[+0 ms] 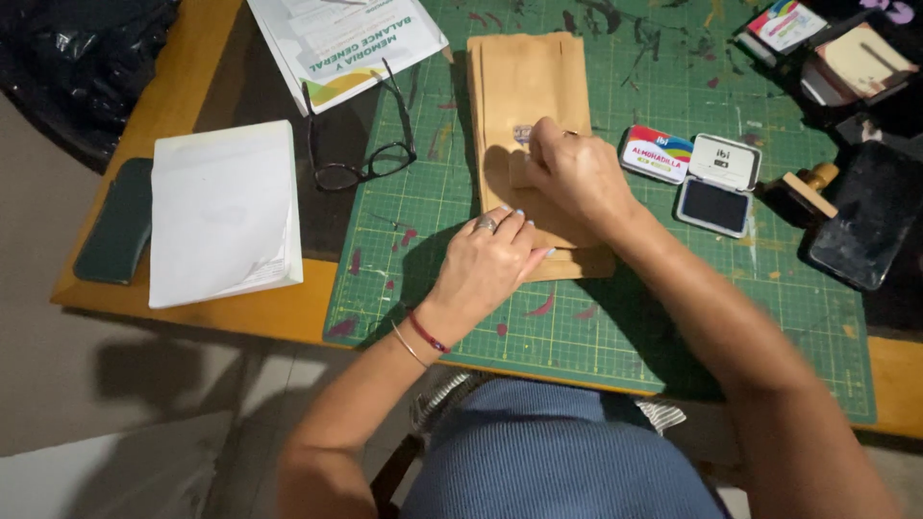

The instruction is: Stamping brown paper bags with multiple rubber stamps using ink pads on a production table

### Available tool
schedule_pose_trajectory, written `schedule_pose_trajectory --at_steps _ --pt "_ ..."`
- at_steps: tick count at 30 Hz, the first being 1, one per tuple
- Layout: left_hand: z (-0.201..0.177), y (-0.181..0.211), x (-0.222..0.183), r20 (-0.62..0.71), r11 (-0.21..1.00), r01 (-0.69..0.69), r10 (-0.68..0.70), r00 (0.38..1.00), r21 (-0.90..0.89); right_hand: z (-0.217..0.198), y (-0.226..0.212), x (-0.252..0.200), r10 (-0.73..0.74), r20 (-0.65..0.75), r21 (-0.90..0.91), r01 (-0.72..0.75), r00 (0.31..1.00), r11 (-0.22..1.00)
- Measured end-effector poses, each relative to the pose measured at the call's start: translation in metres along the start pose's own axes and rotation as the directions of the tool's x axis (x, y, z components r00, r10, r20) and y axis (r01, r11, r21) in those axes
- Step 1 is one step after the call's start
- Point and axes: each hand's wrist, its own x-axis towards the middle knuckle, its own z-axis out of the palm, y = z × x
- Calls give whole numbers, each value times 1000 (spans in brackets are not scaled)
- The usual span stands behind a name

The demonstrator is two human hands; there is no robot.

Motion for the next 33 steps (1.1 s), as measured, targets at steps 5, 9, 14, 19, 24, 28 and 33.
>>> schedule_pose_trajectory --at_steps 5,9,14,19,24,28,33 --pt "-1 2 -2 10 1000 -8 8 1000 12 -4 -6 -8 32 26 68 -33 999 997" --pt "6 1 -1 20 1000 -9 9 1000 11 1 3 -4 25 47 59 -28 999 998" --pt "2 2 -4 54 1000 -20 20 998 1 -8 -7 -16 69 66 73 -74 995 995" --pt "2 -4 -1 63 999 -13 15 998 -37 -8 -8 -19 62 55 90 -67 997 994" --pt "-8 -14 1 155 994 -8 25 988 -110 -22 -5 -14 45 -46 15 -44 998 999" --pt "-27 -19 13 180 992 -11 33 983 -122 -81 -1 -23 57 -70 81 -52 996 995" --pt "-84 -58 47 188 971 -18 -28 982 239 -160 4 -52 20 -327 195 47 945 980"
